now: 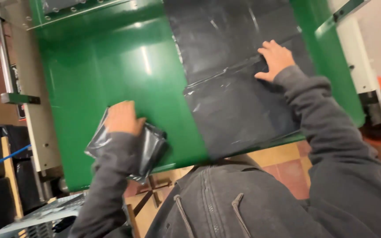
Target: Folding black plastic bags as they come off a conveyor belt and stacking them in a plastic basket.
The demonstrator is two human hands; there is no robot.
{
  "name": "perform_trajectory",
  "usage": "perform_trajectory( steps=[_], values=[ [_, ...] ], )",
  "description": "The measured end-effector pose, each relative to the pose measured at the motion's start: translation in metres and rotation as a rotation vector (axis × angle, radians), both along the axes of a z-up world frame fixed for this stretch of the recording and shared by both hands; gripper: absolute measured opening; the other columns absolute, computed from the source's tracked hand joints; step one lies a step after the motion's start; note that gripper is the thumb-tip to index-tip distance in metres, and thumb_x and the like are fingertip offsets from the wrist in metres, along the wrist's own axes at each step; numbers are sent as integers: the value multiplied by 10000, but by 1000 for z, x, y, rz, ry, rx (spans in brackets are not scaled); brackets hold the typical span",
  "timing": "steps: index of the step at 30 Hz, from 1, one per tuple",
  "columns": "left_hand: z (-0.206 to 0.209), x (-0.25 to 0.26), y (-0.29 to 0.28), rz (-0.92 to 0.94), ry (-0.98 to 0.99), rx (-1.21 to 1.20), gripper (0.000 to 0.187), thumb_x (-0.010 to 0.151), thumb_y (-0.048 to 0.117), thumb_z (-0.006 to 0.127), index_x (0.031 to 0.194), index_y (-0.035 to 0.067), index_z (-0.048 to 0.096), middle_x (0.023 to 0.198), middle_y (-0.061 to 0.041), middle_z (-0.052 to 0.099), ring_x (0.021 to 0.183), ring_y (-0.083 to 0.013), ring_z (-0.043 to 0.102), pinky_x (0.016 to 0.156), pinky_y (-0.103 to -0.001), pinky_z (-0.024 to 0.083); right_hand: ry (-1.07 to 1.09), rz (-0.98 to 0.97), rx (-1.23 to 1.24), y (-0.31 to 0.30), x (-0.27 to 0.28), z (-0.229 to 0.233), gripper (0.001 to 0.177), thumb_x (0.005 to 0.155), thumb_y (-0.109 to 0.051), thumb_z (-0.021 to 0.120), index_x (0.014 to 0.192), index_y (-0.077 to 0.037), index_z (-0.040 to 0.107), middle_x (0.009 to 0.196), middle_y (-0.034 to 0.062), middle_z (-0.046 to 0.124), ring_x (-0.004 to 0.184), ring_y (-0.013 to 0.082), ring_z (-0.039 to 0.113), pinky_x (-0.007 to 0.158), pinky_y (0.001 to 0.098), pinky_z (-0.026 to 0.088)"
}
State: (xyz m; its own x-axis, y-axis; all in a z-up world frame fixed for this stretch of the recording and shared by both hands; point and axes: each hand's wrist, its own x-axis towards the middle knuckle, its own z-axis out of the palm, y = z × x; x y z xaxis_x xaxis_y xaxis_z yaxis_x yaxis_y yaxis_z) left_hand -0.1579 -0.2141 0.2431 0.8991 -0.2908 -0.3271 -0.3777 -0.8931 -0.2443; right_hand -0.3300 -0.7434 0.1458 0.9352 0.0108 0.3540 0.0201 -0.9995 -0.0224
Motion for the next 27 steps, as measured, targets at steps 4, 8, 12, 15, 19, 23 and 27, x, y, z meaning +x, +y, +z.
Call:
perform_trajectory(
  steps=[4,8,12,15,19,23,27],
  values=[
    [-58,-25,-134,-377,-4,-490,844,724,489,814,1416,131,490,1367,-106,563,1216,-353,525,915,-494,550,442,-120,-52,-61,11,-4,1039,606,-614,800,1498,-171,502,1493,81,519,1232,329,584,923,449,531],
    [-75,-27,-211,-293,148,-262,823,740,584,830,1377,193,486,1340,-29,575,1258,-273,491,933,-525,535,511,-77,-133,-67,13,-8,1070,573,-737,791,1493,-284,484,1211,-10,639,1047,256,695,820,430,538],
    [-87,-22,-205,-319,137,-181,505,798,542,782,1193,274,617,1208,44,581,1182,-251,485,898,-499,505,475,64,-130,-81,0,-27,722,656,-736,734,1250,-336,640,994,-81,705,970,187,672,819,372,458],
    [-106,-11,-189,-381,228,-502,327,773,423,814,980,215,671,1145,3,597,1128,-286,552,836,-507,574,143,198,-106,-87,-9,-27,480,697,-766,692,862,-319,633,863,-90,542,939,180,509,856,389,383],
    [-61,-30,-197,-393,441,-1153,252,739,199,882,889,157,683,1034,-43,760,992,-281,710,829,-428,562,198,331,124,-90,8,-5,839,570,-660,782,1243,-220,539,1382,6,536,1364,237,456,1053,470,347],
    [68,-103,-235,-741,472,-947,135,784,172,769,881,157,676,895,-97,744,853,-347,721,695,-506,580,263,530,312,-74,18,-14,1084,792,-893,426,1617,-192,366,1383,101,634,1459,267,444,1174,534,232],
    [31,-93,-207,-658,660,-1208,180,946,355,715,857,201,684,900,-11,741,808,-257,734,677,-392,604,306,760,622,-86,12,4,309,841,-398,750,1104,-235,741,890,45,749,879,289,718,868,433,531]
  ],
)
